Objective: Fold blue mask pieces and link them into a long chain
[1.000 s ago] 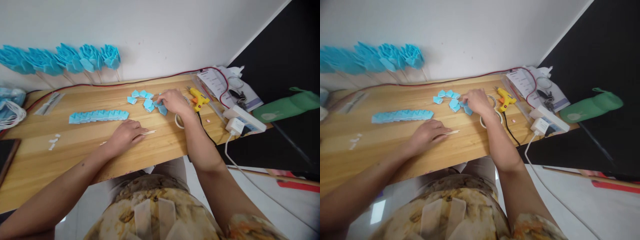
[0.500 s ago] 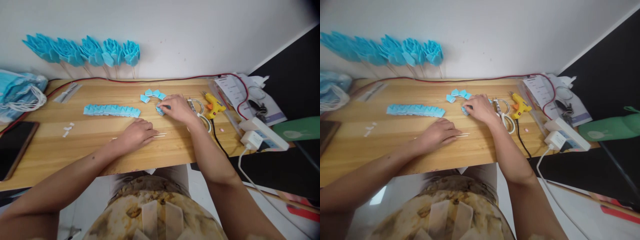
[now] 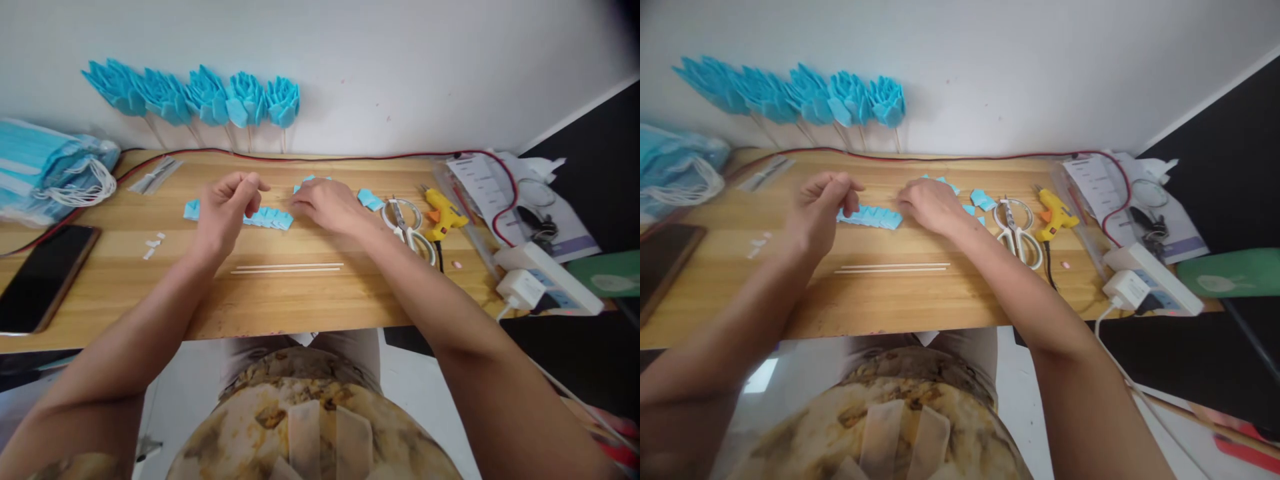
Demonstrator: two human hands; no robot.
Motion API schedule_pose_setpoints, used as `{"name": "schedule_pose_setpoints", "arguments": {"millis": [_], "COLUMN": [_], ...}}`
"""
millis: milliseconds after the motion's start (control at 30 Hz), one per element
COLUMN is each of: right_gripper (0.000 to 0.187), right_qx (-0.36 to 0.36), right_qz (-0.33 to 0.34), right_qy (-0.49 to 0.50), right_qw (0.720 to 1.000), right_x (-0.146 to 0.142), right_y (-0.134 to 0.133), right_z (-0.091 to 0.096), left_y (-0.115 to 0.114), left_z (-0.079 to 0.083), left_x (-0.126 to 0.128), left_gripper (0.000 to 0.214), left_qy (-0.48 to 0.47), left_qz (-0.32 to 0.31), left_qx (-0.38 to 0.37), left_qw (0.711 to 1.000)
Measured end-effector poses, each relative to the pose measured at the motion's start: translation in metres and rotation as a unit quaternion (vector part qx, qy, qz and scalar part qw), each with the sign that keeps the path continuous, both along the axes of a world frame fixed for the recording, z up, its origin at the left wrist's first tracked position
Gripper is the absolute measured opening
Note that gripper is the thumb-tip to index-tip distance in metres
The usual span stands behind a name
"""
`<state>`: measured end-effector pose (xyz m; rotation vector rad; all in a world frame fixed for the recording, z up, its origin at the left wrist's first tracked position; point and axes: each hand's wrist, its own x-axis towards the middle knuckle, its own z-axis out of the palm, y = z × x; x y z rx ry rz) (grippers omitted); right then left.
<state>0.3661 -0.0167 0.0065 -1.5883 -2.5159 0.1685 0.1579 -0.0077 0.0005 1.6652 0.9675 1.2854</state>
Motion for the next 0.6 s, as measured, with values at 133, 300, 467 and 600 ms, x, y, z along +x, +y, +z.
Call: {"name": "schedule_pose_setpoints", "arguments": {"millis": [133,300,467,600], "right_gripper": [0.021,0.016,0.012,0.005], "right_qx": [-0.057,-0.075,-0.087,-0.13], "right_qz": [0.006,-0.002,-0.017,-0.016], "right_qy": [-0.019,0.011,0.149,0.36], "right_qw": [0.998,0.997,0.985,0.924], "right_x": [-0.014,-0.024,-0.017,-0.004], "right_y": [0.011,0.018,0.025,0.019], "right_z": [0.001,-0.007,-0.003,0.011], "left_y": [-0.019,-0.036,-0.039,-0.037], "left_z": [0.001,0.004,0.002,-0.003], "left_x": [0.01,0.016,0.016,0.016], "left_gripper": [0.034,0.031,0.029,0.027], "left_qy": [0.043,0.096,0.115,0.034], "left_qz": [-0.068,-0.174,-0.302,-0.378], "left_qx": [-0.003,0.001,-0.101,-0.264], "left_qw": [0.997,0.98,0.941,0.887]}}
